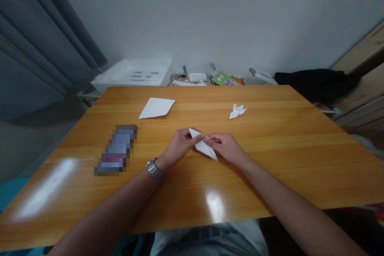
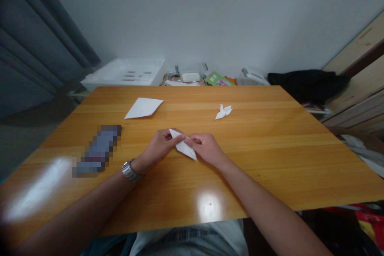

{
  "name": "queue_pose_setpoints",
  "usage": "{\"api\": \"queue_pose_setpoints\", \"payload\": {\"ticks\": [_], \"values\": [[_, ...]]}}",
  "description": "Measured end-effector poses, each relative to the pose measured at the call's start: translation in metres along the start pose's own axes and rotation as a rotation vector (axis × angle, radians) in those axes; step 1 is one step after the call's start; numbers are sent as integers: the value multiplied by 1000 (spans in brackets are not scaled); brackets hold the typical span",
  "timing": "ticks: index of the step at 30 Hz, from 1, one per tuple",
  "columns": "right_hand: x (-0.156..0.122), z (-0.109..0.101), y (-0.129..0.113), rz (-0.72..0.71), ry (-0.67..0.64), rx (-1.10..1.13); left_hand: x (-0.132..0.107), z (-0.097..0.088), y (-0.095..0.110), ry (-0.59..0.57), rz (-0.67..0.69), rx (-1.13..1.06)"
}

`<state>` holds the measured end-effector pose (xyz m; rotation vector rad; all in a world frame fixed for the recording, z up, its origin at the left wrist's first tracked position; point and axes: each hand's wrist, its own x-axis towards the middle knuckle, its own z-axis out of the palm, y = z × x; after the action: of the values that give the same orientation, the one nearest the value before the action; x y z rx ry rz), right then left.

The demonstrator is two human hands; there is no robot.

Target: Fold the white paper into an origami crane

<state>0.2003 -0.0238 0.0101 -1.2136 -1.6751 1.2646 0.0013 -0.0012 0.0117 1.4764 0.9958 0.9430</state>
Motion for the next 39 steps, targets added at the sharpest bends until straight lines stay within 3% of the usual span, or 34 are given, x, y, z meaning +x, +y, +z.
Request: {"api": "queue_pose_setpoints", "payload": {"ticks": [18, 22, 25, 30, 39], "values": [[-1, -1, -2, 20, -26, 1, 4, -8, -6, 54, -35, -20], [-1, 1, -2, 64, -118, 158, 4, -9, -5, 73, -45, -28], [0, 3, 0, 74, -116, 241, 5, -10, -4, 70, -44, -29], [1, 4, 7, 163, -95, 413, 6, -10, -2, 210, -38, -77], [0, 3, 3, 170, -71, 360, 5, -8, 2, 239, -38, -105]]}}
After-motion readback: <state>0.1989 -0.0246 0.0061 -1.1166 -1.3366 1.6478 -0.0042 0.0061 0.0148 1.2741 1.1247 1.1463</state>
